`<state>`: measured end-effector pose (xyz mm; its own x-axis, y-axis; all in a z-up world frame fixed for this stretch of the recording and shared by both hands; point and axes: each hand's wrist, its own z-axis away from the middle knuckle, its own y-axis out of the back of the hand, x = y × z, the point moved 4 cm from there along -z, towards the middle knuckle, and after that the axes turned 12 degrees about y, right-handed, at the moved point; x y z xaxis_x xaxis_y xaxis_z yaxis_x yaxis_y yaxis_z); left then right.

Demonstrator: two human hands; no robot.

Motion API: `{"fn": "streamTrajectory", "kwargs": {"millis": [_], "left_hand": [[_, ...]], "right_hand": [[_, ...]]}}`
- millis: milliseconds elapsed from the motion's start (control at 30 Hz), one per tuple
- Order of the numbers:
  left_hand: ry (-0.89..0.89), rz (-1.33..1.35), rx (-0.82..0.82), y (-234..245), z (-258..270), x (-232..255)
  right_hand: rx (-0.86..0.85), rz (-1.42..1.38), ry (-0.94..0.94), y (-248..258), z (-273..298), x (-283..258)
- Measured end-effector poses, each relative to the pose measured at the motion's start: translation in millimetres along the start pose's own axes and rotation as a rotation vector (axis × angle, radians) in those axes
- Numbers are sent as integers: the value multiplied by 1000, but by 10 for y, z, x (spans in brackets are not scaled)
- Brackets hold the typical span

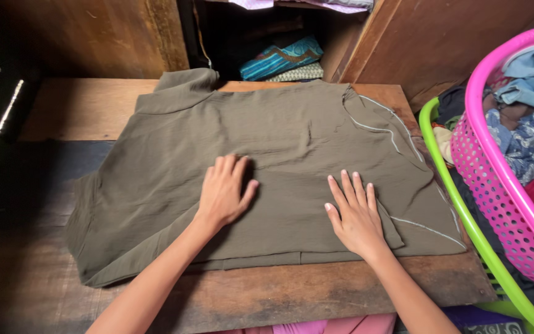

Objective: The person folds a green button-down garment on a wooden surface, tucking in the sides and sleeves before folding it into a compact square and smoothing the fabric by hand.

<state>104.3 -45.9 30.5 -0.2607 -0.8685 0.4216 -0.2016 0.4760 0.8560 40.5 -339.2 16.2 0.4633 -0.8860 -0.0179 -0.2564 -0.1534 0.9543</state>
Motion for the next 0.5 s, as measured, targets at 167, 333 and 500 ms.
{"fn": "streamTrajectory", "kwargs": {"millis": [167,333,500], "left_hand": [[318,-24,-44,113,-102,-244],[242,123,-11,-37,-229,-236],[213,139,74,-102,-278,-283]], "right_hand": [[-139,131,6,68,-246,-113],[-174,-188,227,-28,-736,-591],[-145,-228,321,-188,-951,-872]]}}
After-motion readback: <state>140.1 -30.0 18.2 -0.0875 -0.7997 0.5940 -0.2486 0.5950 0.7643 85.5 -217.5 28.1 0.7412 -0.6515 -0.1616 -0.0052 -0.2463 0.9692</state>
